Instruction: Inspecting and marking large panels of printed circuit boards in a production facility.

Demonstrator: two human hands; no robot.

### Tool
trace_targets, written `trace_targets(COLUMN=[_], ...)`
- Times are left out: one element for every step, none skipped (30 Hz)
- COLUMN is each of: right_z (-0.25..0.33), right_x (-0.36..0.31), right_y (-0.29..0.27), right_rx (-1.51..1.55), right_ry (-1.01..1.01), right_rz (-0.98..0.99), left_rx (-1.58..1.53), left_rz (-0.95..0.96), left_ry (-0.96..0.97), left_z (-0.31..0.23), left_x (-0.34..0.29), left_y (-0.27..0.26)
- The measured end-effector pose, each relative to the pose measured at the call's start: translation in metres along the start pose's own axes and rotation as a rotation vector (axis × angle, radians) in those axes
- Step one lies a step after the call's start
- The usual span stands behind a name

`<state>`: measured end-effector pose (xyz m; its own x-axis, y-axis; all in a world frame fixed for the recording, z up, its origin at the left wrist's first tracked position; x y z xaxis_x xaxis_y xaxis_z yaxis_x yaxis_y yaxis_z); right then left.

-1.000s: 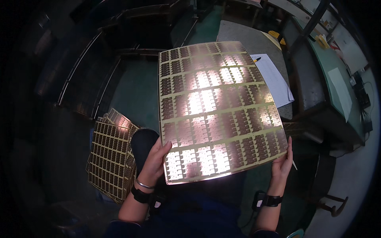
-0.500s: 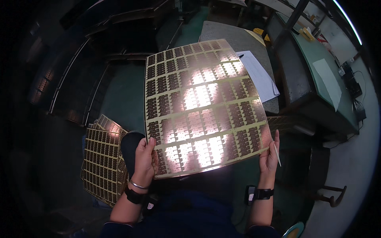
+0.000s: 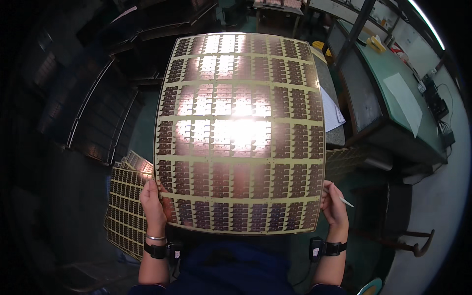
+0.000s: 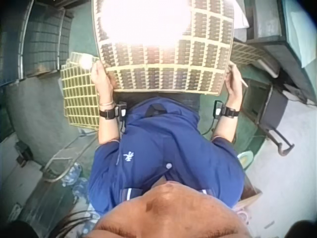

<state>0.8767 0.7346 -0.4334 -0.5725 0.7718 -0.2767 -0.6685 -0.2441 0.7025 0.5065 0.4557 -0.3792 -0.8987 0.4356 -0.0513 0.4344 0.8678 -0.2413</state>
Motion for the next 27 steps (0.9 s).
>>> trace_targets(right_z=[-0.002,-0.001,-0.002,-0.002,-0.001,-0.004,-0.006,-0.004,-0.004,-0.004,-0.002,-0.001,-0.004,-0.012,-0.014,-0.023,-0.025,-0.03,-0.031,-0.035,-0.042,-0.049,-0.053,-0.055,-0.054,-0.054,-0.053], right_x=[0.005,0.01,0.014,0.017,0.019,0.023,0.028,0.03,0.03,0.029,0.031,0.033,0.033,0.036,0.037,0.046,0.046,0.047,0.04,0.036,0.034,0.031,0.026,0.022,0.021,0.021,0.02], right_y=[-0.002,0.007,0.015,0.024,0.033,0.033,0.03,0.037,0.045,0.055,0.065,0.064,0.066,0.069,0.066,0.045,0.044,0.055,0.071,0.094,0.104,0.113,0.118,0.122,0.121,0.116,0.111], right_rx=[-0.044,-0.07,-0.068,-0.085,-0.102,-0.101,0.058,0.217,0.217,0.219,0.221,0.25,0.251,0.334,0.413,0.521,0.52,0.528,0.534,0.489,0.427,0.395,0.362,0.271,0.272,0.291,0.313], right_ry=[0.093,0.086,0.083,0.041,-0.002,-0.006,-0.07,-0.135,-0.142,-0.172,-0.202,-0.199,-0.205,-0.161,-0.131,-0.133,-0.142,-0.18,-0.236,-0.213,-0.218,-0.218,-0.223,-0.205,-0.198,-0.119,-0.043], right_rz=[0.111,0.168,0.174,0.116,0.059,0.066,0.083,0.099,0.104,0.088,0.077,0.144,0.152,0.119,0.076,0.029,0.031,0.061,0.117,0.161,0.166,0.2,0.227,0.227,0.234,0.268,0.301], left_rx=[0.052,0.092,0.091,0.094,0.094,0.081,0.079,0.023,-0.033,-0.096,-0.149,-0.319,-0.489,-0.689,-0.7,-0.849,-0.985,-1.113,-1.236,-1.083,-1.006,-1.047,-1.085,-1.123,-1.161,-1.051,-1.017], left_rz=[-0.012,0.019,0.015,0.019,0.022,0.055,0.051,0.095,0.14,0.23,0.37,0.412,0.455,0.502,0.513,0.332,0.144,0.223,0.305,0.291,0.308,0.252,0.201,0.214,0.227,0.083,0.088], left_ry=[0.057,0.069,0.076,0.102,0.129,0.14,0.147,0.121,0.095,0.053,0.074,0.064,0.053,0.091,0.099,0.03,-0.043,-0.003,0.024,-0.017,-0.078,-0.186,-0.299,-0.259,-0.217,-0.248,-0.285], left_z=[-0.003,-0.005,-0.008,-0.012,-0.016,-0.015,-0.02,-0.03,-0.037,-0.035,-0.045,-0.049,-0.051,-0.05,-0.057,-0.063,-0.062,-0.028,-0.028,-0.028,-0.023,-0.015,-0.004,0.014,0.027,0.017,0.008], left_x=[0.002,0.002,0.004,0.005,0.006,0.009,0.01,0.011,0.012,0.016,0.017,0.016,0.015,0.015,0.015,0.014,0.015,0.019,0.005,-0.001,-0.006,-0.007,-0.006,0.003,0.01,0.012,0.009], left_y=[-0.005,-0.01,-0.012,-0.014,-0.017,-0.022,-0.025,-0.025,-0.024,-0.032,-0.039,-0.041,-0.043,-0.048,-0.036,-0.026,-0.02,-0.024,-0.015,0.004,0.022,0.034,0.043,0.035,0.024,0.019,0.013])
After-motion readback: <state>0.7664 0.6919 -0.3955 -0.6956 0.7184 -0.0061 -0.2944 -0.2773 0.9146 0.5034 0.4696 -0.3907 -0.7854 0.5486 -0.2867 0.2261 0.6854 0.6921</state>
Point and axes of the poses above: each hand's wrist, its own x-axis towards the middle knuckle, its own y-axis out of the palm, z = x × y, the point moved 5 cm from there along x, towards the middle knuckle, and after that the axes turned 12 degrees about x, right-handed, at the moved point
